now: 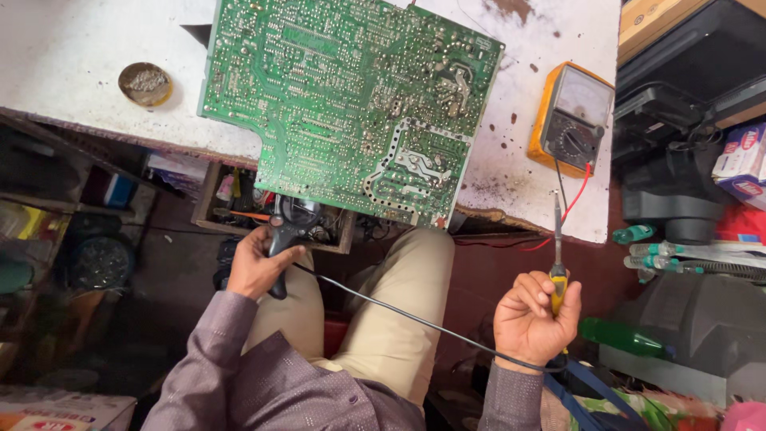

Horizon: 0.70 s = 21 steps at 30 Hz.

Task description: The person inspects a green circuit board using a magnifying glass and a yellow probe, then flips the board to examine the other side. They use a multimeter to test components and connections on the circuit board.

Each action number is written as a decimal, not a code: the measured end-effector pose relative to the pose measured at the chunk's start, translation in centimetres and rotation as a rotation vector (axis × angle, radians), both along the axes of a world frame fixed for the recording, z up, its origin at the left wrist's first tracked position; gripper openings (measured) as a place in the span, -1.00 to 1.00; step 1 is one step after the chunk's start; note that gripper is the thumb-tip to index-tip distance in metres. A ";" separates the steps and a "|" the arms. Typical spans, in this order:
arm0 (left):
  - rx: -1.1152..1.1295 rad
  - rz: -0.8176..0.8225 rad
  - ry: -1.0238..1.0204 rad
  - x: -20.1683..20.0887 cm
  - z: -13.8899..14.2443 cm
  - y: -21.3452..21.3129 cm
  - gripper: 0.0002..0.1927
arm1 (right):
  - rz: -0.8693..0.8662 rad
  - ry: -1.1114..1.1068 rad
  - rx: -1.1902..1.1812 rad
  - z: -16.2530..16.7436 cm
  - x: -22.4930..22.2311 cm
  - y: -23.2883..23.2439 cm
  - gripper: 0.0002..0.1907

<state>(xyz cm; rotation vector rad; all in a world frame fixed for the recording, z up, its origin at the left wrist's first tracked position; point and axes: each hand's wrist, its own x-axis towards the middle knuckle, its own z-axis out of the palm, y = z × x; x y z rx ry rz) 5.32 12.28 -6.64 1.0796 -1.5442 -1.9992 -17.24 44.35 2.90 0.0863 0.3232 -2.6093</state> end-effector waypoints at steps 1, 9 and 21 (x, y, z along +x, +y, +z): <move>0.029 0.024 0.011 -0.3 -0.1 0.0 -0.68 | -0.011 -0.012 -0.002 -0.3 -0.1 0.3 -0.67; -0.017 0.316 -0.043 -5.5 0.9 0.0 -0.54 | 0.165 0.014 -0.098 -3.7 -4.5 2.0 -0.63; -0.327 0.203 0.121 -9.1 3.3 -3.3 -0.50 | 0.161 -0.009 -0.012 -6.7 -8.7 -5.0 -0.64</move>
